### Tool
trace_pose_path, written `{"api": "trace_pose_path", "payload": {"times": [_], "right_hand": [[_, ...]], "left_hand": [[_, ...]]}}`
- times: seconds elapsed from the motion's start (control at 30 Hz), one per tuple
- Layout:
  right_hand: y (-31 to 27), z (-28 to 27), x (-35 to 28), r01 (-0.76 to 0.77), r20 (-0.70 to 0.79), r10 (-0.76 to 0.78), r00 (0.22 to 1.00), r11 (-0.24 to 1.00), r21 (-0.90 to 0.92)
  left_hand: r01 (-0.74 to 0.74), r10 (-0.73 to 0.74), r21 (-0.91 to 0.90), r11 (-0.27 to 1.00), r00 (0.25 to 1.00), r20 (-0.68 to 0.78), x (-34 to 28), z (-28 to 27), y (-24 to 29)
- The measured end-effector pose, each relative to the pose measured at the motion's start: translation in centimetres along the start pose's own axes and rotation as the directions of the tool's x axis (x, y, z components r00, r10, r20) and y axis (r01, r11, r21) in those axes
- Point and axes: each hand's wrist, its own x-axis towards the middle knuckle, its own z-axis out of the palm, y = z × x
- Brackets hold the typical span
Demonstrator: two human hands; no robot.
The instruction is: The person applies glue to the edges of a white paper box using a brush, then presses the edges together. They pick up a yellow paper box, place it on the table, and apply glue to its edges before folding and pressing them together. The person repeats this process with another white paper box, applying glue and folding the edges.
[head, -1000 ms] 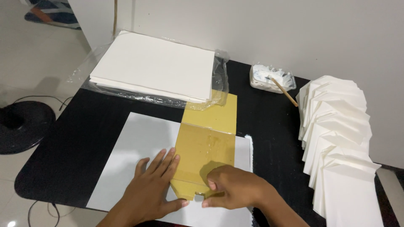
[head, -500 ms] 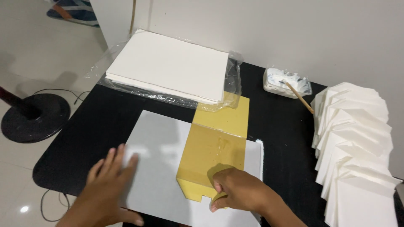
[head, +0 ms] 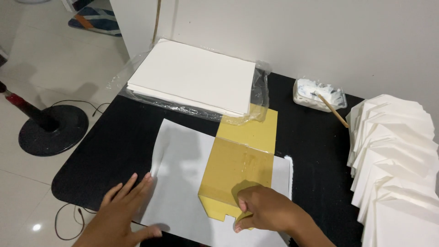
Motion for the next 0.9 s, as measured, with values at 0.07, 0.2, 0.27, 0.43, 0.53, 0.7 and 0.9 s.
{"api": "trace_pose_path", "payload": {"times": [0.07, 0.2, 0.27, 0.43, 0.53, 0.7, 0.9], "right_hand": [[-0.2, 0.0, -0.1, -0.002, -0.007, 0.002, 1.000, 1.000, 0.014], [0.2, 0.2, -0.1, 0.034, -0.031, -0.034, 0.999, 0.999, 0.002], [-0.3, 0.0, -0.3, 0.014, -0.018, -0.014, 1.000, 1.000, -0.001], [-0.3, -0.1, -0.4, 0.024, -0.052, -0.024, 0.998, 1.000, -0.006], [-0.5, -0.1, -1.0, 0.027, -0.034, -0.026, 0.999, 0.999, 0.023], [-0.7, -0.4, -1.0, 0.060, -0.054, -0.058, 0.997, 0.998, 0.031], [-0.4, -0.3, -1.2, 0.039, -0.052, -0.035, 0.998, 0.996, 0.081]], "left_hand": [[-0.017, 0.010, -0.076, 0.997, 0.996, -0.090, -0.1, 0.6, 0.1], [0.454, -0.461, -0.708, 0.541, 0.864, 0.202, -1.4, -6.6, 6.5], [0.313, -0.486, -0.879, 0.361, 0.867, 0.109, -0.3, -4.9, 5.9], [0.381, -0.573, -0.874, 0.301, 0.805, 0.153, 1.0, -6.7, 5.8], [0.276, -0.496, -0.898, 0.342, 0.865, 0.076, 0.9, -5.4, 4.7], [-0.364, 0.343, -0.921, 0.136, 0.890, -0.301, 0.6, -7.1, 7.7], [0.077, -0.131, -0.454, 0.887, 0.987, -0.089, 10.1, 2.2, 6.3]]}}
